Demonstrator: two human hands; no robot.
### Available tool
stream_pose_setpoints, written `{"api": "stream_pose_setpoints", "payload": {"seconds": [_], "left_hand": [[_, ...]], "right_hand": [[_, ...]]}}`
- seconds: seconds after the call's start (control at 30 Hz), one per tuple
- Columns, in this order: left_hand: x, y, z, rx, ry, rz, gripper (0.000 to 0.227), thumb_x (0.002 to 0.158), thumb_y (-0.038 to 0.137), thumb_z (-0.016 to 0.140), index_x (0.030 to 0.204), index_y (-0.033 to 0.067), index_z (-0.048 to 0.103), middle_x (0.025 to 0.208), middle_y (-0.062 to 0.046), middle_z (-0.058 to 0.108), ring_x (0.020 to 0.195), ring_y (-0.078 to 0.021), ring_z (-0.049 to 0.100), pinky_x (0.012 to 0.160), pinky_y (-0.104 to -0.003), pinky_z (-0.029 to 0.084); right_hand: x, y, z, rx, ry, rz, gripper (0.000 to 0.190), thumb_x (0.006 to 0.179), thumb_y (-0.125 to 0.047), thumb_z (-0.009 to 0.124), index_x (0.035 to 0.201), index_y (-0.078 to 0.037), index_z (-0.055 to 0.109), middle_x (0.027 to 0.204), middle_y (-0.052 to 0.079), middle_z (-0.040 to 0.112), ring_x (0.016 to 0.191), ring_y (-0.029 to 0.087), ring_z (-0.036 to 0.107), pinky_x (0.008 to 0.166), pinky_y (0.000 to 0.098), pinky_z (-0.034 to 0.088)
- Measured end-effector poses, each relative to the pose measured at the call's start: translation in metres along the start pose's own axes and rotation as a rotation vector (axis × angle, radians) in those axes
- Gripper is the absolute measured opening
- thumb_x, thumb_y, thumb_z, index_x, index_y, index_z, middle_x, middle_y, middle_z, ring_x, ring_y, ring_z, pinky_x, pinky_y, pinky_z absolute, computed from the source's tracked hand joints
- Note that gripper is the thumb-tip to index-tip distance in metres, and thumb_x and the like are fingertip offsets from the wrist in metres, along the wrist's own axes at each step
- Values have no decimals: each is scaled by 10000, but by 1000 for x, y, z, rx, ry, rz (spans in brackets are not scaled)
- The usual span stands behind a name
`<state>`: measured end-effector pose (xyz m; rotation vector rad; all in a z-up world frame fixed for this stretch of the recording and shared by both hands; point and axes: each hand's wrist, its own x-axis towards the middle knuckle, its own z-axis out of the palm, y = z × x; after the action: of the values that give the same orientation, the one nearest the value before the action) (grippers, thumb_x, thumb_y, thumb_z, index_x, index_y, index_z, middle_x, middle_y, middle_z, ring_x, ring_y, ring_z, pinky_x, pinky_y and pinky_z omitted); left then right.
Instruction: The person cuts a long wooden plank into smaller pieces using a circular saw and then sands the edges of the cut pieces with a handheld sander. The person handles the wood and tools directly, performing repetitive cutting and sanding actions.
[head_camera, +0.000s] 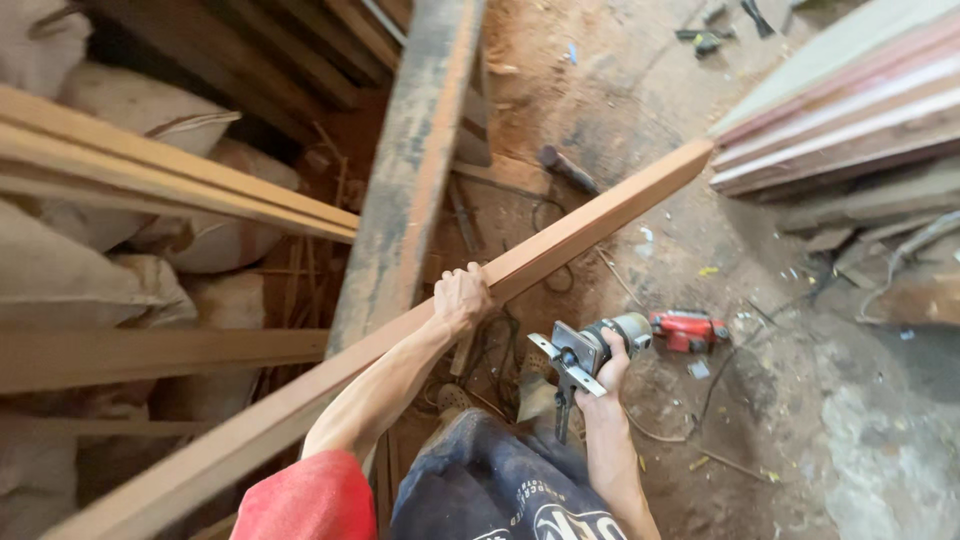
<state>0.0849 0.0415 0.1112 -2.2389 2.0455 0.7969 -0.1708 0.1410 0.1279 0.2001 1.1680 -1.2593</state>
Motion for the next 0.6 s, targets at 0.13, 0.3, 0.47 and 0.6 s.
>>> {"api": "stream_pose_setpoints", "payload": {"seconds": [0.13, 0.3, 0.47, 0.6], "left_hand": [[-30, -20, -42, -195, 58, -80, 504, 804, 414, 787, 1025, 5, 592, 936, -248, 717, 926, -428, 692, 794, -512, 565], [-78, -44, -82, -302, 126, -268, 670, 744, 509, 844, 1070, -2, 559, 1000, -263, 705, 972, -436, 683, 842, -509, 553], [-121, -92, -93, -292, 286, -324, 615, 760, 425, 828, 1107, 5, 542, 1087, -249, 680, 1067, -427, 640, 871, -513, 545], [-175, -126, -88, -195, 304, -389, 613, 760, 386, 823, 1127, 2, 516, 1082, -259, 654, 1057, -449, 621, 877, -518, 539]], "right_hand": [[-12, 21, 22, -56, -113, -69, 211, 910, -321, 677, 949, -120, 629, 832, 32, 685, 732, 201, 674, 707, 358, 568], [-34, 45, 51, -96, -168, -66, 193, 898, -297, 676, 947, -115, 634, 826, 34, 686, 731, 196, 677, 699, 354, 575], [-57, 70, 82, -159, -139, -94, 188, 881, -262, 692, 941, -91, 641, 799, 49, 677, 683, 206, 668, 651, 361, 571], [-65, 89, 107, -253, -163, -184, 247, 855, -182, 721, 1044, -33, 670, 857, 64, 692, 724, 213, 690, 691, 359, 582]]}}
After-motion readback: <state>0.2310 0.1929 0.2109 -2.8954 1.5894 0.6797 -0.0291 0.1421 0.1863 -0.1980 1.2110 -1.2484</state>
